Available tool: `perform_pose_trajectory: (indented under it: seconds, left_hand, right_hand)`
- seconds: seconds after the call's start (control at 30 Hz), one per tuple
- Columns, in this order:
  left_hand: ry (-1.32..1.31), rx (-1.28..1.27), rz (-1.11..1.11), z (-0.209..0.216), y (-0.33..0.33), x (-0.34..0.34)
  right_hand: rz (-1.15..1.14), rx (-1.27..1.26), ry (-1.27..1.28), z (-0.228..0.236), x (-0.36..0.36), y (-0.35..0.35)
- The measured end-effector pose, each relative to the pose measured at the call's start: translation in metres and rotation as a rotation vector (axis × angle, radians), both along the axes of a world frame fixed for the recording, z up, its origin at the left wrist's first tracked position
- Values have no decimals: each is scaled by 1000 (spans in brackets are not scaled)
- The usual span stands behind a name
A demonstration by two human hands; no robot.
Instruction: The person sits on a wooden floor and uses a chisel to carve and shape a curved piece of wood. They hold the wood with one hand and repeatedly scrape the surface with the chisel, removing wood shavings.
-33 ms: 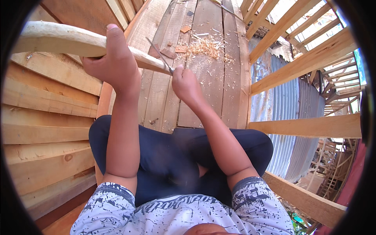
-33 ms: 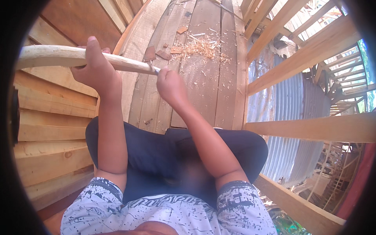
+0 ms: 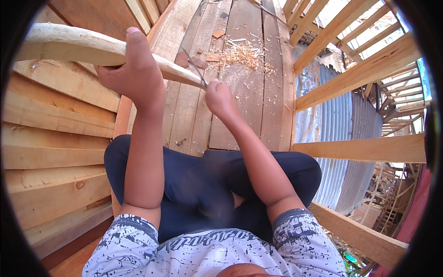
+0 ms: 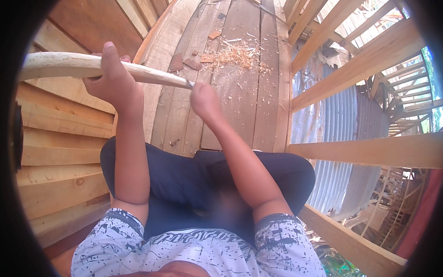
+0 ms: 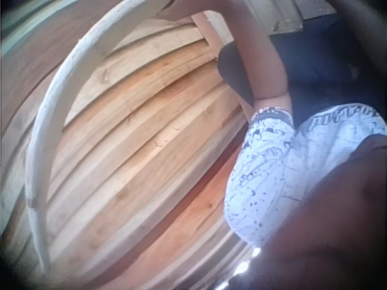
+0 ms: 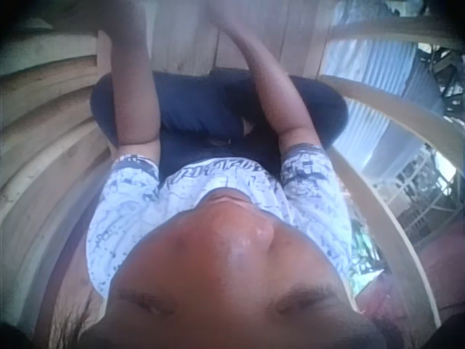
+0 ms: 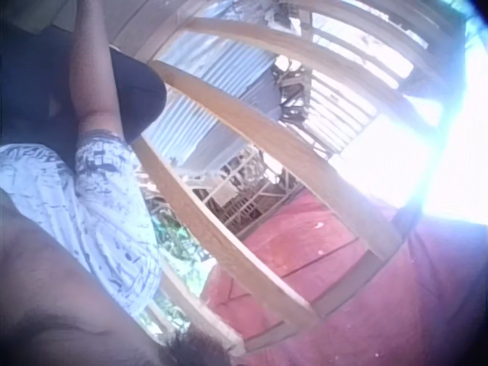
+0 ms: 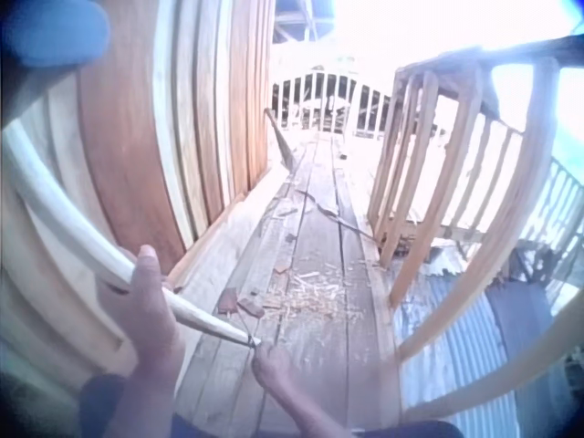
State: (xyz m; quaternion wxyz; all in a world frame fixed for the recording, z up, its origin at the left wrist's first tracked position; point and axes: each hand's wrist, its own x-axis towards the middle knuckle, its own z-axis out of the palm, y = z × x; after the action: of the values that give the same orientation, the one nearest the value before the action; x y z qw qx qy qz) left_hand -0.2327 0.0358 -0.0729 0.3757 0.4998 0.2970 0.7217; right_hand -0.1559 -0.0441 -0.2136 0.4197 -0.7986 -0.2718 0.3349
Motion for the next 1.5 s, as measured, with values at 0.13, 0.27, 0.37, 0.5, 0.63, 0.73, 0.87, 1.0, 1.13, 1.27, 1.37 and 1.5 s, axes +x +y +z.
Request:
perform_pose_trajectory:
  seconds: [0.13, 0.27, 0.37, 0.5, 0.63, 0.73, 0.87, 1.0, 1.13, 1.27, 1.37, 1.5]
  left_hand:
    - [15, 31, 23, -4, 1, 5]
    - [25, 31, 47, -4, 3, -3]
    - [4, 46, 6, 2, -5, 9]
    - [28, -1, 26, -4, 1, 5]
    - [13, -21, 36, 2, -1, -3]
    - [4, -60, 40, 1, -6, 4]
    - [23, -63, 20, -3, 2, 1]
    - [15, -40, 40, 2, 0, -2]
    - [-6, -19, -14, -2, 1, 7]
    - [7, -62, 16, -2, 2, 1]
    - [20, -53, 53, -4, 0, -4]
    - [0, -53, -3, 0, -3, 7]
  right_hand:
    - [-66, -49, 12, -70, 13, 11]
    - [69, -5, -1, 17, -1, -1]
    - [-48, 8, 21, -48, 9, 0]
    - [4, -60, -50, -51, 11, 4]
    - [68, 17, 19, 19, -4, -7]
    - [-42, 8, 2, -43, 9, 3]
    - [18, -25, -31, -54, 16, 4]
    - [128, 12, 4, 21, 3, -5]
    - [-93, -48, -119, -63, 18, 5]
    - [66, -72, -114, -19, 11, -2]
    - [128, -46, 13, 25, 0, -10]
    - [2, -134, -99, -77, 25, -8]
